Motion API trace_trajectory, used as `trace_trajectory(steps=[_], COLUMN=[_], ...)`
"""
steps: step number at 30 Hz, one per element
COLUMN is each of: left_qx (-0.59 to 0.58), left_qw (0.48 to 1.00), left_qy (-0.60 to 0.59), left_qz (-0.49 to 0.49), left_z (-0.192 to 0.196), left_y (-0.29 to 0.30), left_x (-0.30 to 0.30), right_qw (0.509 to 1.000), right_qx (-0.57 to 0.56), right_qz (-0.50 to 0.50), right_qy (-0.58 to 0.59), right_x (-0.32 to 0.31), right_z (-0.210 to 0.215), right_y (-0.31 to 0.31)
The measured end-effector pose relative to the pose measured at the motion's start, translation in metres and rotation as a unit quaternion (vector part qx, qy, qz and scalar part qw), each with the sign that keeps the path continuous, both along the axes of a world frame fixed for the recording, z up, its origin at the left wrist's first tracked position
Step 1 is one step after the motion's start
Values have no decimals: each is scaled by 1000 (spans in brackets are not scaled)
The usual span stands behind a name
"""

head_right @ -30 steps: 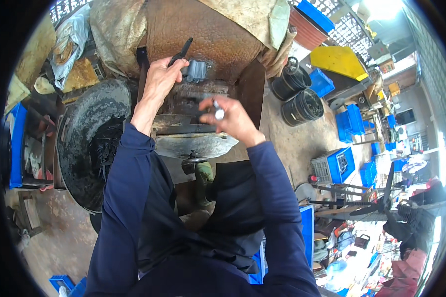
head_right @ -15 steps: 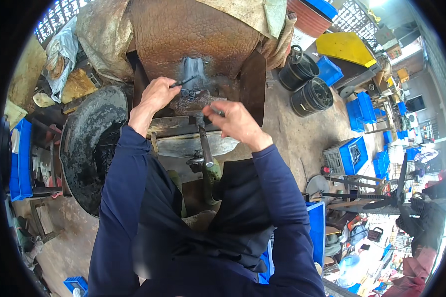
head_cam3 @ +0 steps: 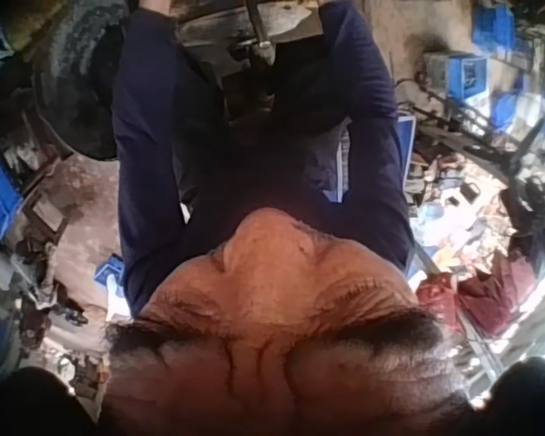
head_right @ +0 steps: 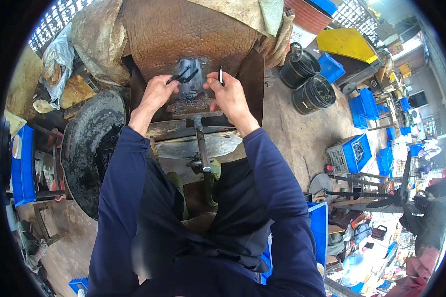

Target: Grinding or polishing small metal components using a bench grinder while holding them with pliers.

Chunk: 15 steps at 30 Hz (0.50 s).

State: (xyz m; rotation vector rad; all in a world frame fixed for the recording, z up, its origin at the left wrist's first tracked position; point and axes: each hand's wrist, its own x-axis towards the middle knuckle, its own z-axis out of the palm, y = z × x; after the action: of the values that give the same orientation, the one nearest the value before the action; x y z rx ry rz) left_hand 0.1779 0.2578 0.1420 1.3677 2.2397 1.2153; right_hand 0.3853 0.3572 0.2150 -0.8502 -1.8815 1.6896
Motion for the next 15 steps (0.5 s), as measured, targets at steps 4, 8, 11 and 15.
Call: trace_trajectory(steps=[4, 8, 11, 15], left_qx=[32, 72, 77, 56], left_qw=[969, 927, 914, 917], left_qy=[-235, -354, -384, -386], left_qz=[-61, -99, -104, -84], left_z=[51, 69, 71, 64], left_y=[-12, -20, -23, -21], left_x=[29, 50, 52, 43], right_qw=[993, 982, 981, 986], right_qx=[-70, -104, -105, -82], right_qz=[-29, -6, -4, -33], right_qy=[91, 156, 163, 140], right_x=[-5, -12, -17, -17], right_z=[0, 7, 12, 12], right_y=[-5, -17, -25, -26])
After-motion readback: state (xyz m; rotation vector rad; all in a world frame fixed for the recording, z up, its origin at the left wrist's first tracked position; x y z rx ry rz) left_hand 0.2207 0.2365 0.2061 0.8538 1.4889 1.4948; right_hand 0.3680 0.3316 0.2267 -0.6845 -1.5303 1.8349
